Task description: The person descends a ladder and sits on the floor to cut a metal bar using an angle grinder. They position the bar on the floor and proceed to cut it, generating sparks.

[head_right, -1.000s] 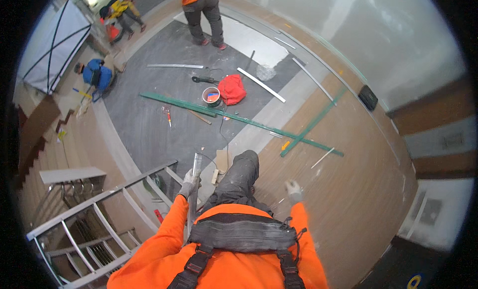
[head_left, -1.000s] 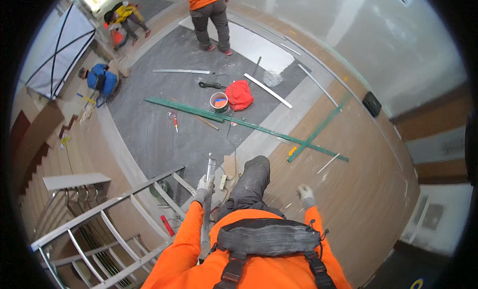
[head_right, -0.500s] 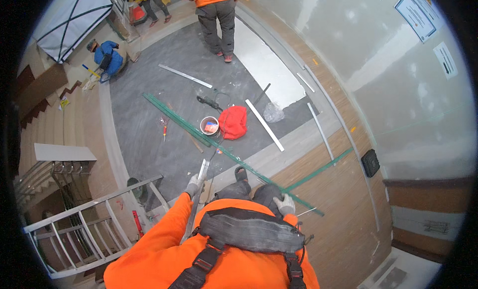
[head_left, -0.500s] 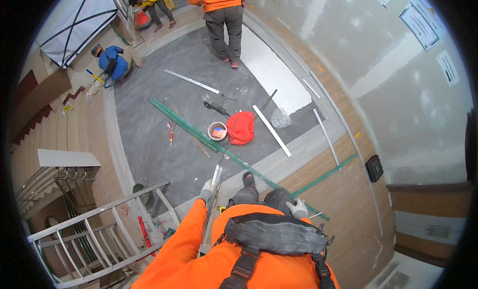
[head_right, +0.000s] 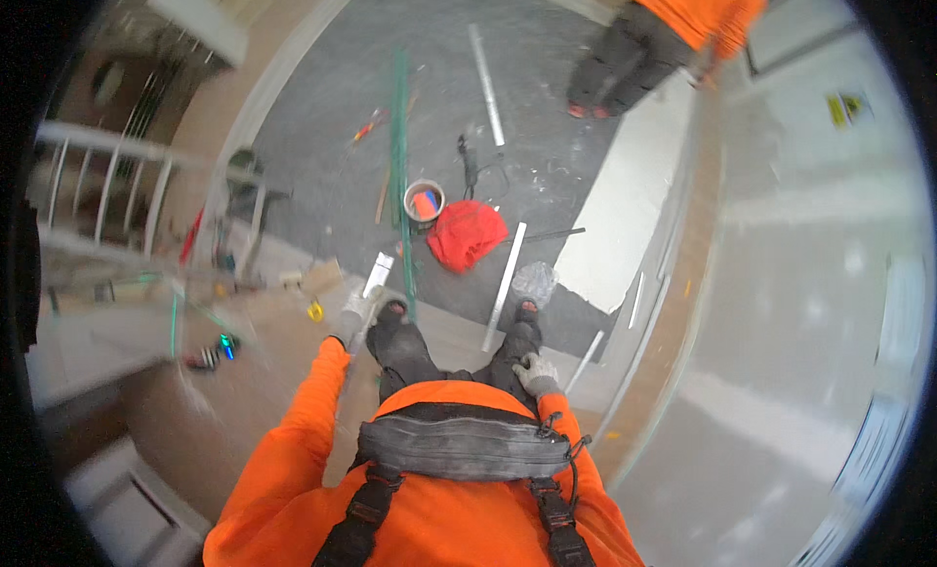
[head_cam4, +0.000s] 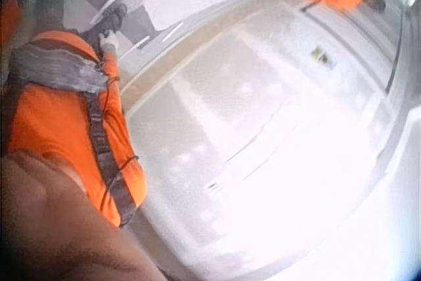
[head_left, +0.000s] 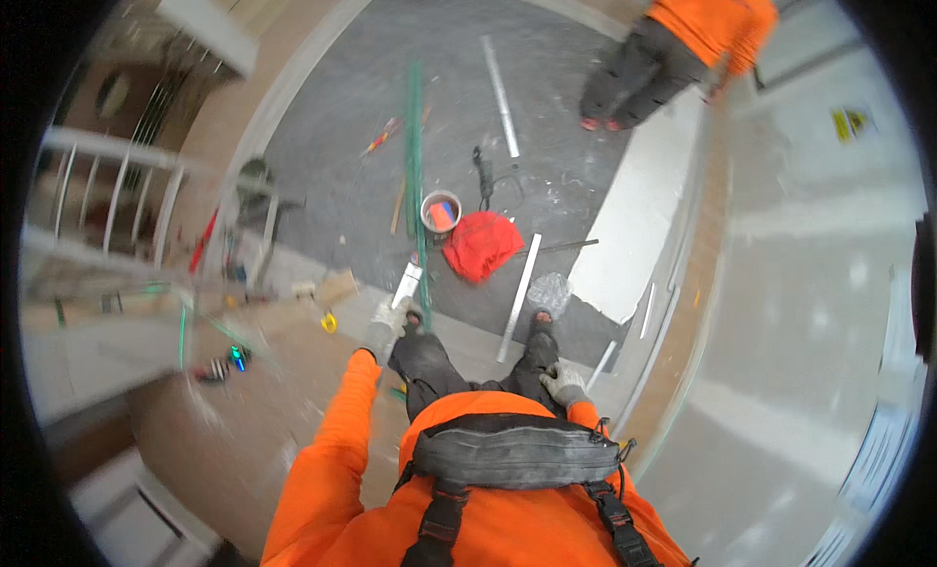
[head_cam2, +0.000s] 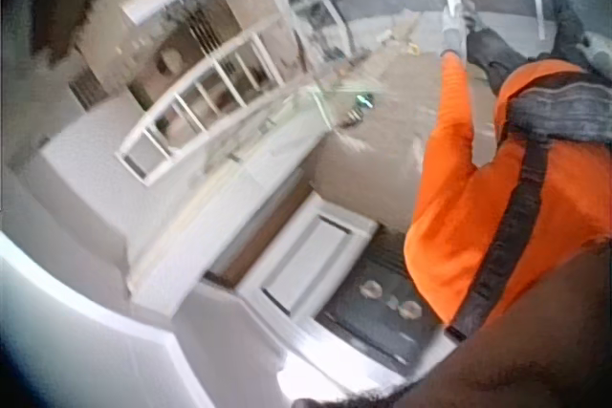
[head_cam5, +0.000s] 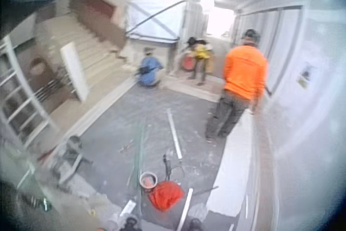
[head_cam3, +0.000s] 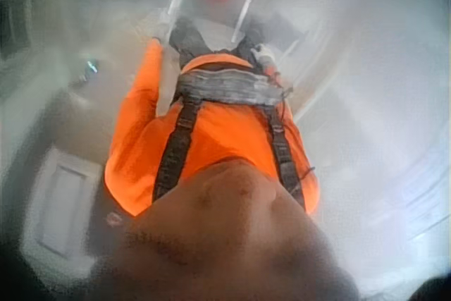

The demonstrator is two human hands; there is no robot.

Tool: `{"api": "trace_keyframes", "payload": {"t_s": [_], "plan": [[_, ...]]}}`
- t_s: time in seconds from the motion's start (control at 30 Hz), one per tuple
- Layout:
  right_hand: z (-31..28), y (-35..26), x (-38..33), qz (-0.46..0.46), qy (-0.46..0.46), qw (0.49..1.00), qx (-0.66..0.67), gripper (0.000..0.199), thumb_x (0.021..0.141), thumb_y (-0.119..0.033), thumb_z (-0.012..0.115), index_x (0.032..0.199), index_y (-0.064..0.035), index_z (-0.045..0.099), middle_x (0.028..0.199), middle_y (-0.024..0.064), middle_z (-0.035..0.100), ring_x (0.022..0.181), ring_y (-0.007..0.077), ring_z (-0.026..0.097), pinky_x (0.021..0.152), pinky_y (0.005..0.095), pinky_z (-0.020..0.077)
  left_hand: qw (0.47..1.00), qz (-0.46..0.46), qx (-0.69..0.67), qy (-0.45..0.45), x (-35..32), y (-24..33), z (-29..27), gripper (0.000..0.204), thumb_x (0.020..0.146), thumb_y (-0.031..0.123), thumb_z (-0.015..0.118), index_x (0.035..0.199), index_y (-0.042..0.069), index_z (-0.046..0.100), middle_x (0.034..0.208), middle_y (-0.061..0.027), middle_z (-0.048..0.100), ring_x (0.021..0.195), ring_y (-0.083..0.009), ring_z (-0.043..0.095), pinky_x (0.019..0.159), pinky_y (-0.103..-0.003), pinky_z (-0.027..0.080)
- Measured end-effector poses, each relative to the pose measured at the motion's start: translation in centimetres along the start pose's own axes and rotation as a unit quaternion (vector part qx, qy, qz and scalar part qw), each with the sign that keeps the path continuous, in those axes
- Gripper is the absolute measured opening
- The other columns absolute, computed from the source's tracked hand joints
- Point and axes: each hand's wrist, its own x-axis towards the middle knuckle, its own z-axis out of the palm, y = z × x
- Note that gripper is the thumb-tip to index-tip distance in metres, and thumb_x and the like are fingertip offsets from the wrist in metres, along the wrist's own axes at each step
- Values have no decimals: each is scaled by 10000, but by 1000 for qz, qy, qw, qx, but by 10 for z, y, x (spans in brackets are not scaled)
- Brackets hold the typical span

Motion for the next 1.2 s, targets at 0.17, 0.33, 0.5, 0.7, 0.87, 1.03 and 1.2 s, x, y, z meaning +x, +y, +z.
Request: {"api": "trace_keyframes", "payload": {"t_s": [0.17,0.33,0.5,0.7,0.87,1.03,1.2], "plan": [[-93,83,24,-99,-151,979,-97,348,950,-431,641,1082,-128,752,1204,176,735,1125,386,692,966,488,532,987,-64,-116,92,-102,-61,79,442,1017,497,655,1092,61,663,714,-22,592,579,-124,591,481,-311,469],[-142,135,39,-183,-158,953,-181,342,975,-370,597,1060,-73,743,1079,228,747,1060,418,703,906,492,545,980,-103,-104,135,-153,-126,192,522,1008,489,679,1226,15,688,839,-80,707,701,-152,628,626,-345,525],[-195,153,47,-246,-234,917,-210,297,985,-314,592,1082,-61,713,1031,195,750,1007,372,718,888,460,548,974,-165,-46,150,-188,-95,288,555,1013,478,661,1303,4,678,945,-176,734,857,-301,684,807,-430,545],[-220,140,57,-282,-448,789,-311,271,992,-280,609,1130,-69,707,1057,132,747,1003,305,708,916,417,541,968,-145,-23,205,-182,-188,399,462,1024,441,652,1246,38,692,992,-237,663,939,-314,649,804,-440,512],[-184,121,160,-134,-563,803,-142,216,1007,-198,630,1139,-48,713,1031,65,732,965,212,683,905,383,553,940,-91,-166,285,-159,-290,472,428,1017,448,663,1134,38,704,791,-98,628,687,-199,615,630,-386,517],[-85,132,425,-420,-309,833,-182,236,1012,-251,633,1053,-50,750,944,55,729,903,177,666,840,358,554,888,-310,-250,230,-96,-388,519,639,925,596,701,1108,-15,727,742,-148,707,606,-247,671,653,-452,537],[6,61,641,-295,-108,899,-305,515,937,-536,680,1106,-61,786,1006,188,783,947,321,758,850,452,573,935,-294,-93,175,26,-455,504,656,935,594,671,1268,31,637,1041,-249,726,1005,-435,706,845,-528,528]]}}
